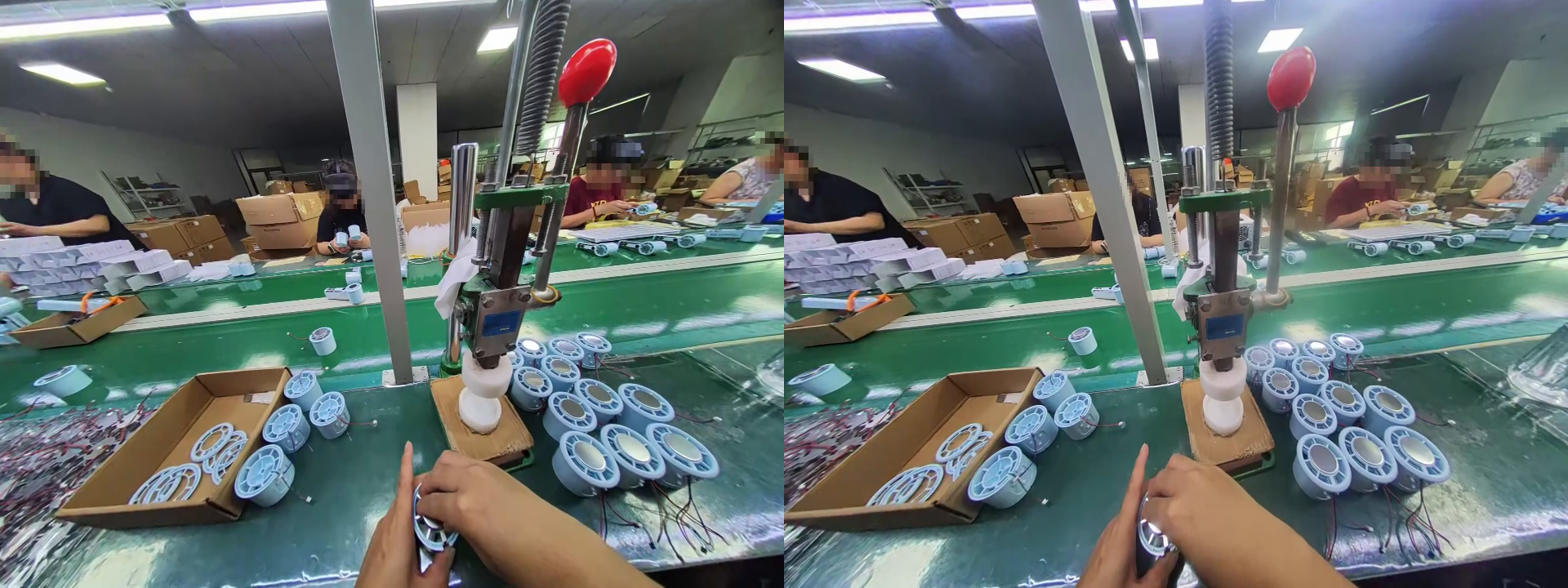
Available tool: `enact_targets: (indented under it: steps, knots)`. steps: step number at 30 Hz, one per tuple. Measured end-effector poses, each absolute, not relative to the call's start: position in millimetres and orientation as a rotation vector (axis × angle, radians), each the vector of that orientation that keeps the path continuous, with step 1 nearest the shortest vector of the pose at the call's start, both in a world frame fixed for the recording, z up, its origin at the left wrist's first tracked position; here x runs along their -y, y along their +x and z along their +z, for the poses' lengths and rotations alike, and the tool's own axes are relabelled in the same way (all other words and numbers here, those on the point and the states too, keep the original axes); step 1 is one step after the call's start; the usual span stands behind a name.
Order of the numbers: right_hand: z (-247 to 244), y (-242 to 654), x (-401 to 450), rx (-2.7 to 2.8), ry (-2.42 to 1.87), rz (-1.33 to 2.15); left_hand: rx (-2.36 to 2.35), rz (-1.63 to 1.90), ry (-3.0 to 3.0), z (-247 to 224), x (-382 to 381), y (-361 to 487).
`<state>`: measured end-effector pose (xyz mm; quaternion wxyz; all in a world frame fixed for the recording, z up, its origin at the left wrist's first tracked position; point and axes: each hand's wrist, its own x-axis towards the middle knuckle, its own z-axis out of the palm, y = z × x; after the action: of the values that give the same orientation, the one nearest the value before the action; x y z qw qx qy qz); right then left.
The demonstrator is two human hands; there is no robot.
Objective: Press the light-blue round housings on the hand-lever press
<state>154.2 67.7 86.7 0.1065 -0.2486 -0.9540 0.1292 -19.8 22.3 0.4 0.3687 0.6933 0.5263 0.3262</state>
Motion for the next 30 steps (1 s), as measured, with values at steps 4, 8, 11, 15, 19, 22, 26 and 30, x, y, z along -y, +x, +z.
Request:
enact_targets:
  steps: [4, 8, 11, 15, 19, 22, 26, 30]
  knots:
    - [66.9, 147.8, -74.1, 2.869, -0.702, 0.232, -1.332, 0.875, 1.801, -1.9, -21.9, -20.0]
    - [81.4, 151.0, -76.4, 2.946, -0.766, 0.252, -1.313, 0.870, 1.783, -7.4, -24.5, -24.7]
    - [114.6, 160.0, -73.6, 2.655, -0.687, 0.645, -1.328, 0.845, 1.822, -10.4, -27.1, -28.3]
    - [134.0, 152.1, -68.3, 1.642, -0.429, 1.367, -1.328, 0.887, 1.833, -7.9, -27.7, -27.3]
    - [101.1, 119.4, -72.1, 1.526, -0.469, 1.567, -1.378, 0.835, 1.763, -5.4, -26.6, -25.2]
    - [85.3, 114.8, -77.8, 1.588, -0.626, 1.450, -1.437, 0.842, 1.723, -5.2, -26.0, -25.3]
    - [93.5, 142.8, -74.9, 1.526, -0.652, 1.357, -1.384, 0.842, 1.739, -5.9, -25.9, -26.8]
    - [68.0, 158.4, -61.0, 1.728, -0.808, 0.972, -1.311, 0.866, 1.785, -14.9, -22.1, -33.5]
